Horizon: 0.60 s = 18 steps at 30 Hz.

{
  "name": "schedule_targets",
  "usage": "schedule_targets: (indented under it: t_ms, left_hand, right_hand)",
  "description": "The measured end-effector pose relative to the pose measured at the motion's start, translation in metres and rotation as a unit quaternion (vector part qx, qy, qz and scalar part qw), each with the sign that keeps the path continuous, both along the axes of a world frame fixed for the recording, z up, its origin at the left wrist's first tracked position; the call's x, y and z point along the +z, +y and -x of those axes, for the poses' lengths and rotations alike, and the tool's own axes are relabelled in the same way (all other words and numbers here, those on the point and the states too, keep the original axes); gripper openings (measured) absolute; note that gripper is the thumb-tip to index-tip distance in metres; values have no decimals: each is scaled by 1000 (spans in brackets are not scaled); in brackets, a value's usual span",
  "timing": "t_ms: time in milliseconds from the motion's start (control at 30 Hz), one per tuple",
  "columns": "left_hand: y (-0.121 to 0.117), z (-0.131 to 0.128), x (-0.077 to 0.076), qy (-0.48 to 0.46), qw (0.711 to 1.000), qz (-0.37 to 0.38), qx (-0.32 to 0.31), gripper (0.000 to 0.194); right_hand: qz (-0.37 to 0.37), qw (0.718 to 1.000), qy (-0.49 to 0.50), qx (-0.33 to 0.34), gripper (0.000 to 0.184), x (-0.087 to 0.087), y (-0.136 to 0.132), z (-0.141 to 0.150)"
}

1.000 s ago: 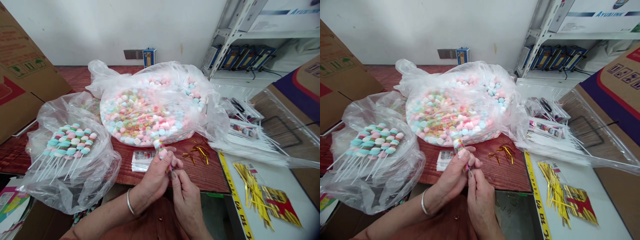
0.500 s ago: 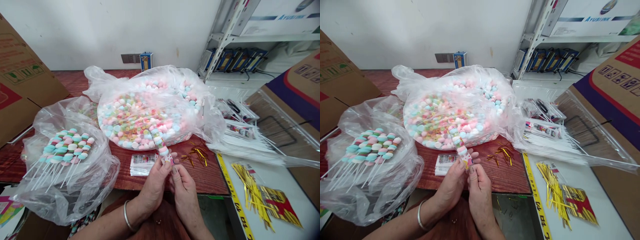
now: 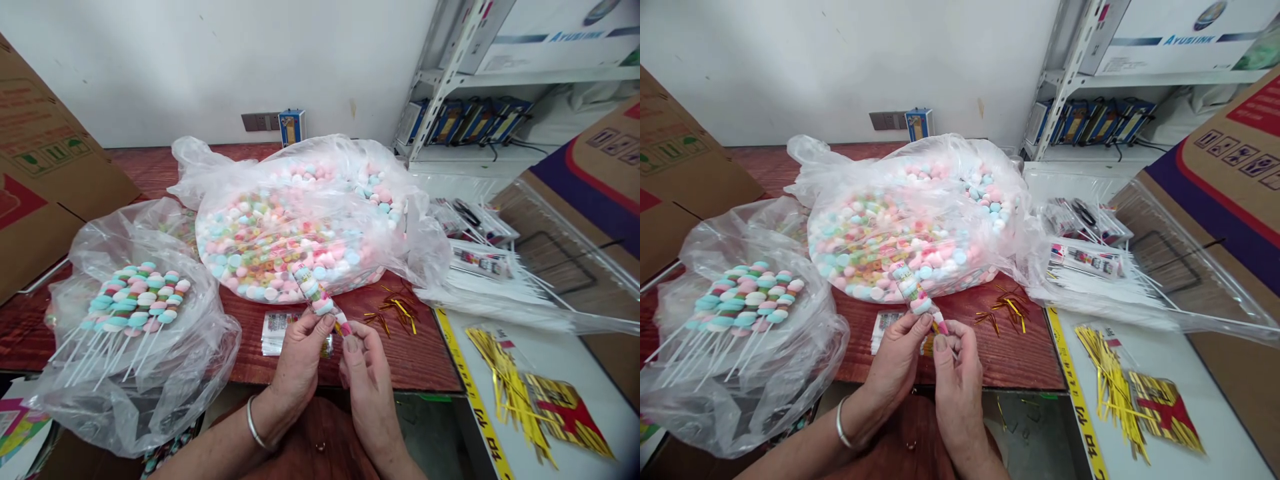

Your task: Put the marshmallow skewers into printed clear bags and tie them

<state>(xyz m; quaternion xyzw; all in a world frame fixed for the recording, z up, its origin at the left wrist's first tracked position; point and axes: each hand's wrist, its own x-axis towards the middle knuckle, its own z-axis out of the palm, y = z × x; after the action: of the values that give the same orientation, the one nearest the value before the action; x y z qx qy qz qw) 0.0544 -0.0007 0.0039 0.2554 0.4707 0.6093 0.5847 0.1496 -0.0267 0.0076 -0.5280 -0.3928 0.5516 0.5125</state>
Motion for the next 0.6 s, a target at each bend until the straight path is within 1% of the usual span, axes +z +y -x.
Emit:
schedule_targets:
  t_ms: [33, 67, 100, 133, 167, 233, 300, 367, 433, 467, 500, 533, 567, 600]
  left_hand:
    - [0, 2, 0, 31, 999, -8, -14, 19]
    - [0, 4, 1, 62, 997, -17, -32, 19]
    - [1, 7, 2, 89, 994, -28, -53, 20]
    - [1, 10, 3, 104, 991, -39, -77, 21]
    - [1, 14, 5, 103, 988, -46, -107, 23]
    - [2, 22, 8, 52, 981, -42, -181, 28]
    - [2, 28, 8, -27, 966, -15, -257, 34]
    - [1, 30, 7, -89, 949, 9, -301, 37]
    - [0, 30, 6, -122, 944, 19, -305, 33]
    - [-1, 29, 6, -126, 947, 21, -296, 31]
    - [-1, 28, 7, -120, 952, 25, -282, 29]
    - [-1, 29, 8, -103, 958, 30, -265, 29]
    - [0, 30, 10, -73, 967, 30, -242, 29]
    - [1, 32, 13, -29, 977, 20, -212, 29]
  right_hand:
    - [1, 1000, 10, -9, 36, 0, 1, 0]
    - [14, 999, 41, -9, 36, -1, 2, 0]
    - [38, 995, 91, 1, 37, -1, 4, 0]
    - [69, 985, 157, 20, 39, -1, 5, 0]
    - [104, 967, 228, 48, 40, 0, 5, -1]
    - [168, 915, 345, 122, 41, 0, 5, -2]
    - [204, 871, 405, 188, 43, 1, 3, -3]
    - [224, 841, 434, 232, 44, 2, 0, -2]
    - [231, 828, 446, 248, 43, 2, -3, 1]
    - [230, 832, 439, 249, 42, 2, -4, 2]
    - [219, 848, 417, 244, 40, 1, -4, 2]
    - [195, 877, 371, 236, 38, 1, -3, 1]
    - [155, 916, 294, 223, 36, -1, -3, -2]
    - [102, 956, 186, 203, 35, -3, -2, -7]
